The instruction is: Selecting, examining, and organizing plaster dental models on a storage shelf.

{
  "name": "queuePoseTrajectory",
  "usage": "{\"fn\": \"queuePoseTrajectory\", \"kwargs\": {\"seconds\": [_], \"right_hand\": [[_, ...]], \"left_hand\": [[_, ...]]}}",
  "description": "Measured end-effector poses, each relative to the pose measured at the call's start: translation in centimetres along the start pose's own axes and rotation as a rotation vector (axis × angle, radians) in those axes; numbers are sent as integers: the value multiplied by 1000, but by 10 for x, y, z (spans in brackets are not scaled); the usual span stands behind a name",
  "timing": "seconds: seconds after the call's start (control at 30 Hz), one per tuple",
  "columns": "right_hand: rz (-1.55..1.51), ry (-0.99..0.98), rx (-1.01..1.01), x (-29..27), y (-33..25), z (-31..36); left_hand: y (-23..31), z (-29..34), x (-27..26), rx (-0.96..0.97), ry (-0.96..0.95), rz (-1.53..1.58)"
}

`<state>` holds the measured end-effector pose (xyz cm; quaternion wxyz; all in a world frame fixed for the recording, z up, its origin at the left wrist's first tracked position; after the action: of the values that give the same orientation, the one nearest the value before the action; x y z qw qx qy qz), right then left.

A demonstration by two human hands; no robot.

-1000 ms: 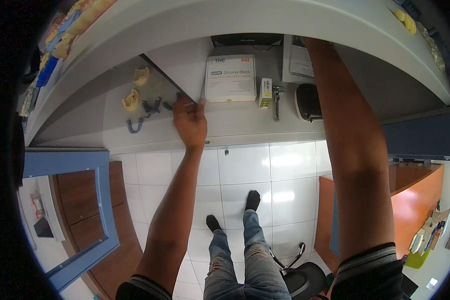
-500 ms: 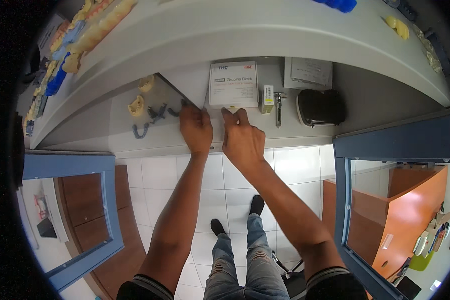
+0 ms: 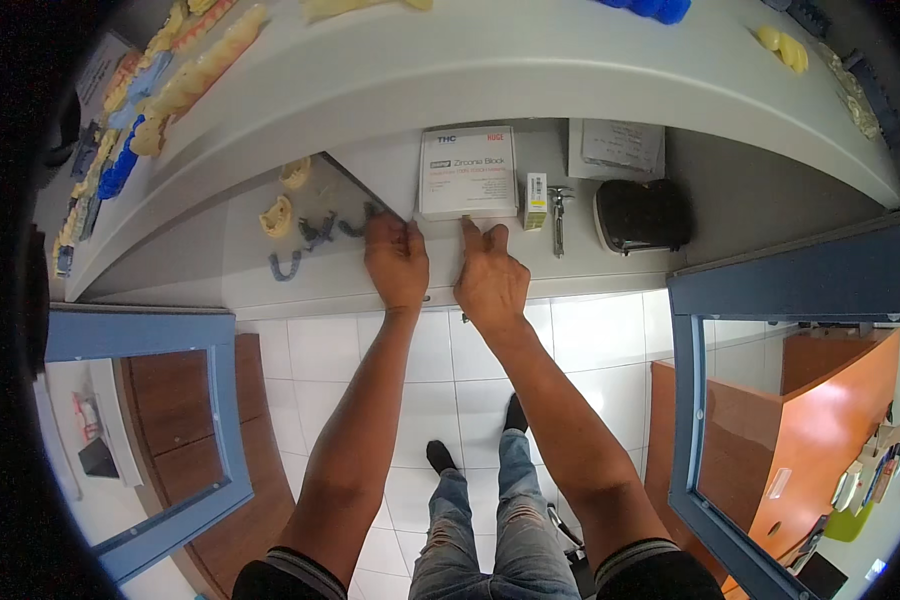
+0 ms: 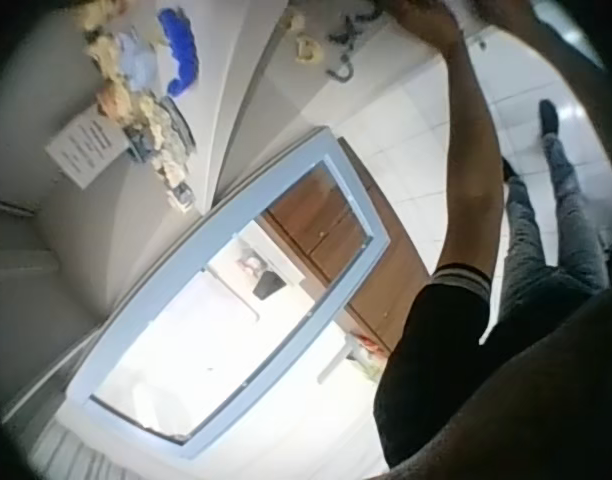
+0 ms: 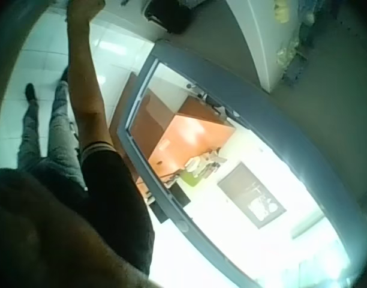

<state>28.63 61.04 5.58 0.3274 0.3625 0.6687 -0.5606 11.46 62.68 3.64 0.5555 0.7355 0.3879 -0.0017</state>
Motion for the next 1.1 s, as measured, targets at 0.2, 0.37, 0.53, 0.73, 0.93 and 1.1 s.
{"fn": "queuePoseTrajectory", "kwargs": {"seconds": [0.2,0.37,0.53,0.73,0.93,1.1], "right_hand": [[-14,-15,39,-3,-1,1],[-7,-28,58,-1,0,2],[6,-30,67,0,-1,1],[21,-33,90,-2,-2,-1],[41,-125,162,-3,-4,-6],[-14,-101,110,-5,4,-1]], "left_hand": [[2,0,-2,-5,5,-39],[-1,0,-1,-39,-6,-1],[-1,-1,1,-55,-32,-11],[7,1,0,28,-30,-41],[11,1,-4,77,20,2],[19,5,-1,79,0,-27]]}}
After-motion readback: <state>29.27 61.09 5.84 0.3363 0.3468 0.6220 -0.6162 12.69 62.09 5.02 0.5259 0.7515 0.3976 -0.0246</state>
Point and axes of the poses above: each hand's wrist, its own z-axis away from the middle knuckle, its own x-axis out of the palm, y = z × x, the point moved 7 cm from there along -z, towards the middle knuckle, and after that the axes turned 2 degrees about z, right-handed, at the moved point
